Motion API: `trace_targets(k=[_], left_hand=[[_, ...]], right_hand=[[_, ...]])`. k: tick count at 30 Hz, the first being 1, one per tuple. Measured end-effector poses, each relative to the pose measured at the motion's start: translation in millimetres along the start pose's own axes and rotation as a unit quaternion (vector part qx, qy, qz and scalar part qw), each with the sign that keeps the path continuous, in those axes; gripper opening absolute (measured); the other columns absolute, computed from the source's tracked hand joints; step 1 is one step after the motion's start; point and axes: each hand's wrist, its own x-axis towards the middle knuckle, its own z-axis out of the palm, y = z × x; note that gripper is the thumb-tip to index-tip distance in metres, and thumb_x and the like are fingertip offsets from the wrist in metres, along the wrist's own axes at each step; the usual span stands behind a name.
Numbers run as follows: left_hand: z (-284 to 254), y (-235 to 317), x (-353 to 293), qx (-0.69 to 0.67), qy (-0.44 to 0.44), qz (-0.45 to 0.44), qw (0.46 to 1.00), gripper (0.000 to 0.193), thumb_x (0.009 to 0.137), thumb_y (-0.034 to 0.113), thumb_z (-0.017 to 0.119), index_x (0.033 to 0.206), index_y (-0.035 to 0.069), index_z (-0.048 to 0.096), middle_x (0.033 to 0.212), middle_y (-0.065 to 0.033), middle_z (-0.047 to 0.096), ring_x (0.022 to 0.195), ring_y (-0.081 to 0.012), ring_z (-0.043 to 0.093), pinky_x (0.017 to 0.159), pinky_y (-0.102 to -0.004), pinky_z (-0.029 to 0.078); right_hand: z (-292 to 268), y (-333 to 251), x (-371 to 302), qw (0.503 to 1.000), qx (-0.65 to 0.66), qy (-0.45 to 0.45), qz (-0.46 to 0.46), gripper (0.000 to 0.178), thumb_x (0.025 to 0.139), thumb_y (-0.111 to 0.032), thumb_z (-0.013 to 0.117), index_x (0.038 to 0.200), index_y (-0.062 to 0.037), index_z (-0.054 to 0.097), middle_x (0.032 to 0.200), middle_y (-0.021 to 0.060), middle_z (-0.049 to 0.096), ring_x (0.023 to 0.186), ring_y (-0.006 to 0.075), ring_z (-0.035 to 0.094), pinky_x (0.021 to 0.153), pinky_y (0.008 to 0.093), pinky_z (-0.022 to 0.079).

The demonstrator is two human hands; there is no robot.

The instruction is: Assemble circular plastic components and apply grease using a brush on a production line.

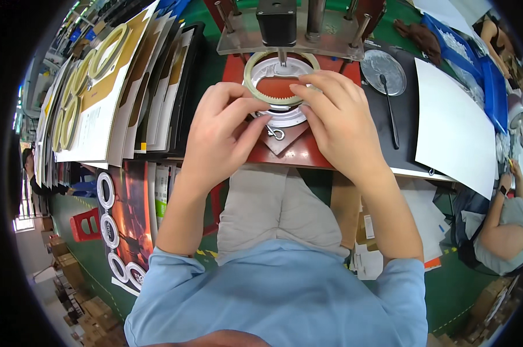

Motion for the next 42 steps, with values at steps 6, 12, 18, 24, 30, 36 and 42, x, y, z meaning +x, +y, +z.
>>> trace_targets(k=[6, 12, 18, 24, 30, 36, 42], left_hand=[[13, -5, 8, 0.05, -0.043, 0.02, 0.998, 0.019, 0.077, 0.004, 0.081, 0.093, 0.004, 0.07, 0.1, -0.0096, 0.061, 0.094, -0.0303, 0.058, 0.082, -0.0398, 0.05], [15, -10, 13, 0.048, -0.057, 0.035, 0.997, 0.016, 0.08, 0.002, 0.079, 0.092, 0.003, 0.069, 0.097, -0.0099, 0.063, 0.094, -0.0307, 0.058, 0.083, -0.0399, 0.05], [-12, -16, 18, -0.037, -0.119, -0.004, 0.992, 0.012, 0.083, 0.002, 0.077, 0.093, 0.002, 0.069, 0.088, -0.0085, 0.068, 0.092, -0.0278, 0.061, 0.081, -0.0374, 0.051], [-19, -21, 13, -0.022, -0.132, -0.012, 0.991, 0.01, 0.084, 0.001, 0.075, 0.093, 0.002, 0.07, 0.087, -0.0069, 0.069, 0.088, -0.0261, 0.062, 0.077, -0.0365, 0.052], [-18, -28, 9, -0.022, -0.157, -0.016, 0.987, 0.009, 0.086, 0.002, 0.073, 0.094, 0.003, 0.07, 0.089, -0.0077, 0.07, 0.087, -0.0272, 0.063, 0.078, -0.0378, 0.052], [-17, -32, 12, -0.012, -0.175, -0.009, 0.984, 0.009, 0.086, 0.004, 0.074, 0.095, 0.003, 0.072, 0.088, -0.0086, 0.072, 0.085, -0.0277, 0.064, 0.077, -0.0375, 0.053], [-18, -38, 13, -0.026, -0.185, -0.006, 0.982, 0.008, 0.085, 0.005, 0.075, 0.093, 0.004, 0.074, 0.085, -0.0078, 0.071, 0.086, -0.0273, 0.064, 0.079, -0.0368, 0.053]], right_hand=[[13, 10, 1, 0.999, -0.022, -0.035, -0.013, 0.026, 0.088, -0.005, 0.072, 0.113, -0.0087, 0.073, 0.121, 0.0059, 0.069, 0.122, 0.0317, 0.062, 0.105, 0.0444, 0.046], [14, 17, 3, 0.999, 0.015, -0.041, -0.003, 0.022, 0.087, -0.006, 0.073, 0.109, -0.0102, 0.075, 0.111, 0.0056, 0.07, 0.116, 0.0306, 0.063, 0.102, 0.0437, 0.047], [12, 20, 6, 0.997, 0.04, -0.057, -0.014, 0.02, 0.087, -0.007, 0.074, 0.106, -0.0112, 0.077, 0.104, 0.0049, 0.068, 0.106, 0.0278, 0.064, 0.093, 0.0393, 0.05], [23, 4, 5, 1.0, 0.015, -0.027, -0.004, 0.021, 0.085, -0.007, 0.075, 0.105, -0.0128, 0.078, 0.097, 0.0017, 0.068, 0.1, 0.0245, 0.064, 0.083, 0.0386, 0.05], [28, 0, 4, 1.0, 0.002, -0.011, 0.016, 0.022, 0.083, -0.007, 0.076, 0.104, -0.0129, 0.079, 0.095, 0.0014, 0.068, 0.097, 0.0246, 0.064, 0.081, 0.0393, 0.051], [27, 4, 4, 1.0, 0.013, -0.007, 0.01, 0.021, 0.083, -0.008, 0.077, 0.104, -0.0115, 0.079, 0.095, 0.0027, 0.068, 0.096, 0.0258, 0.064, 0.082, 0.0393, 0.052], [25, 5, 5, 0.999, 0.029, -0.015, 0.006, 0.02, 0.083, -0.007, 0.078, 0.103, -0.0078, 0.077, 0.095, 0.0053, 0.068, 0.097, 0.0278, 0.064, 0.084, 0.0401, 0.052]])
